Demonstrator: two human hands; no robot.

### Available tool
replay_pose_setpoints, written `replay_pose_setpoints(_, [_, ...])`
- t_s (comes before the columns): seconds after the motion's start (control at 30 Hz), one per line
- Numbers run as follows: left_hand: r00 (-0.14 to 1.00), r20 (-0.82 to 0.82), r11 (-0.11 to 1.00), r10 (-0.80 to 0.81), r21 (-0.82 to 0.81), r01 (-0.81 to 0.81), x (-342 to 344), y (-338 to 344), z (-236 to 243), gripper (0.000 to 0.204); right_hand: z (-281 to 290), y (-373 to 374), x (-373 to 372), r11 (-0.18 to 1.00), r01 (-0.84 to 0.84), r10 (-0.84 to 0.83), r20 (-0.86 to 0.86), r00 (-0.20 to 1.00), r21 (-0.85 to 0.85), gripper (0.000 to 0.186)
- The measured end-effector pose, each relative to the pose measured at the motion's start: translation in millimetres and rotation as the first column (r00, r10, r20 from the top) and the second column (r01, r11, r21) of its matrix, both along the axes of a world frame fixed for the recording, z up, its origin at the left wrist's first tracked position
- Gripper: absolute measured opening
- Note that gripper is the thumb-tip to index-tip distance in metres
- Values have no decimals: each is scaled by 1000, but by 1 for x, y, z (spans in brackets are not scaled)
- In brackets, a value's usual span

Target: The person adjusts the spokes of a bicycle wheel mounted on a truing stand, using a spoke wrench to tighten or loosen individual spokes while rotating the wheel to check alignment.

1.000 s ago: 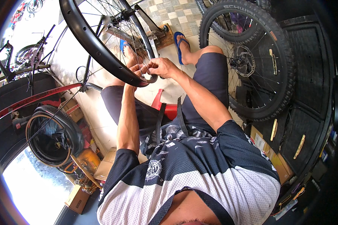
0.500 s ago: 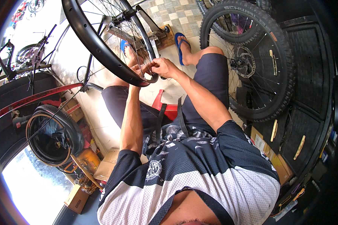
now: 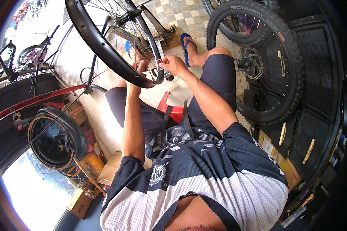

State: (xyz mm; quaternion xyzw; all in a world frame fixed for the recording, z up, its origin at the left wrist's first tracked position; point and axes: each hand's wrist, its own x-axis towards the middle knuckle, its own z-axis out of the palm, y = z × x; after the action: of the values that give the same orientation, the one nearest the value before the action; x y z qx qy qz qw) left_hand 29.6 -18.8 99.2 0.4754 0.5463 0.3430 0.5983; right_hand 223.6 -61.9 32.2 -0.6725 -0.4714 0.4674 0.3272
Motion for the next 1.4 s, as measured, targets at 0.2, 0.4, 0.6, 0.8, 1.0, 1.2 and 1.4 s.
replay_pose_setpoints(0.2, [1000,-7,998,11,-58,-11,0,-4,24,26,-5,1,-10,993,-112,115,-120,986,33,31])
replay_pose_setpoints(0.4, [996,59,989,61,-135,-53,-6,-3,11,39,17,-5,-12,980,-176,178,-14,984,88,34])
replay_pose_setpoints(0.6, [991,-16,950,-136,-287,126,-8,-7,-24,39,38,-5,-15,973,-219,218,22,976,77,38])
replay_pose_setpoints(0.8, [938,301,844,-174,-444,299,-21,0,-44,37,41,-4,-14,962,-244,240,45,970,119,40])
replay_pose_setpoints(1.0, [968,132,859,-213,-448,250,-18,4,-45,31,32,-4,-13,967,-237,239,-11,971,98,40])
replay_pose_setpoints(1.2, [944,-265,951,-194,-289,114,2,1,-44,43,14,-2,-10,977,-207,210,-83,974,41,33])
replay_pose_setpoints(1.4, [920,-362,973,-151,-216,75,8,-5,-38,50,9,-1,-13,976,-204,211,-98,972,81,25])
